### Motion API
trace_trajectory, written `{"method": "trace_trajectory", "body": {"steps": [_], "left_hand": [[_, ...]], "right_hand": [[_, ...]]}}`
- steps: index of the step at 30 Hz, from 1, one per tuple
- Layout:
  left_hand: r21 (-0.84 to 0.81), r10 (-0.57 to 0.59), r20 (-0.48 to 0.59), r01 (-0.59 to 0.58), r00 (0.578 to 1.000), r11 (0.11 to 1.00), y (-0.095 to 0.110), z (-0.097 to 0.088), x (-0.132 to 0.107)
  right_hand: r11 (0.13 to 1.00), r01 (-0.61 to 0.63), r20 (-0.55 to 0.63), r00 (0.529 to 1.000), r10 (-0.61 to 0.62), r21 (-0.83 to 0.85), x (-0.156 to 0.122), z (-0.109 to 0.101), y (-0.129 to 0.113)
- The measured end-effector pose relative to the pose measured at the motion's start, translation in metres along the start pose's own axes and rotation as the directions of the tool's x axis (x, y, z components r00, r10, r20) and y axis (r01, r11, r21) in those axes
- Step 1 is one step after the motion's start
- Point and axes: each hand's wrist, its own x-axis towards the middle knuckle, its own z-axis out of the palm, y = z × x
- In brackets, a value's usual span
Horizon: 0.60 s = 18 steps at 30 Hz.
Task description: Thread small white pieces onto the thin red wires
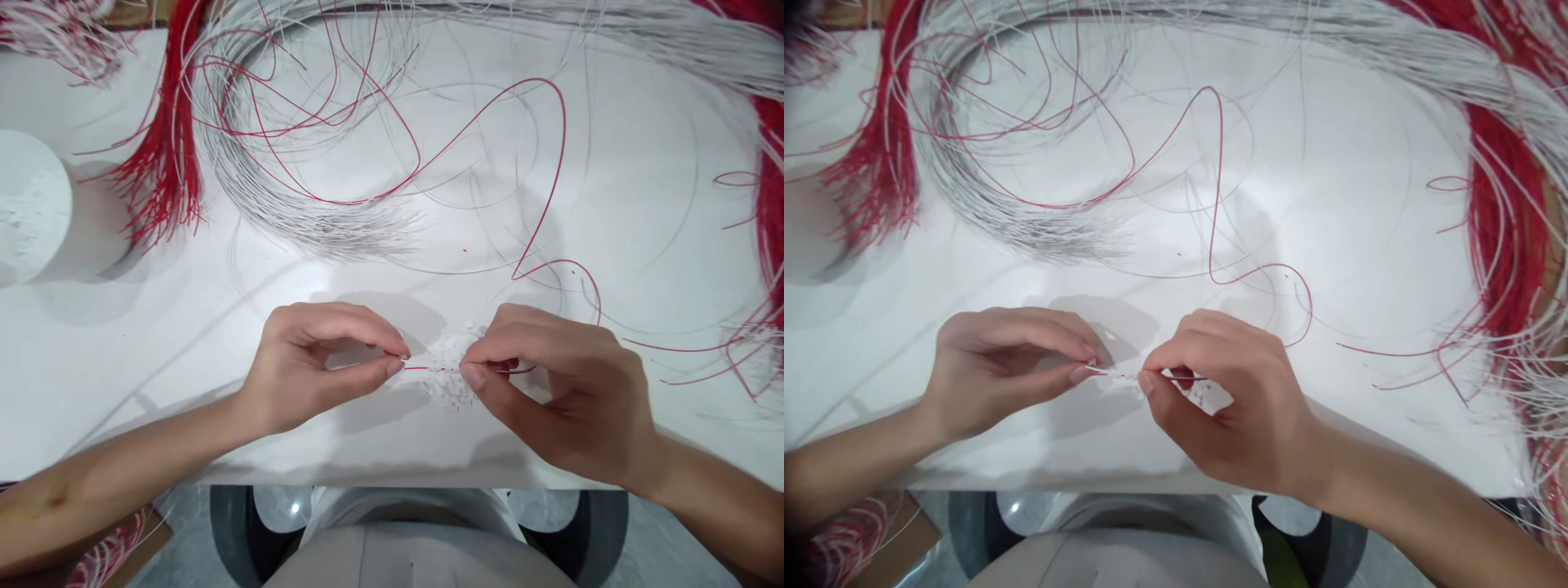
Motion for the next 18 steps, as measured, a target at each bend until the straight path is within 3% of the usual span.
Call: {"method": "trace_trajectory", "body": {"steps": [18], "left_hand": [[0.007,0.015,0.021,-0.015,1.000,1.000,0.0008,0.0000,0.0004]], "right_hand": [[0.999,-0.019,-0.005,1.000,0.019,-0.028,-0.0001,0.0002,0.0001]]}}
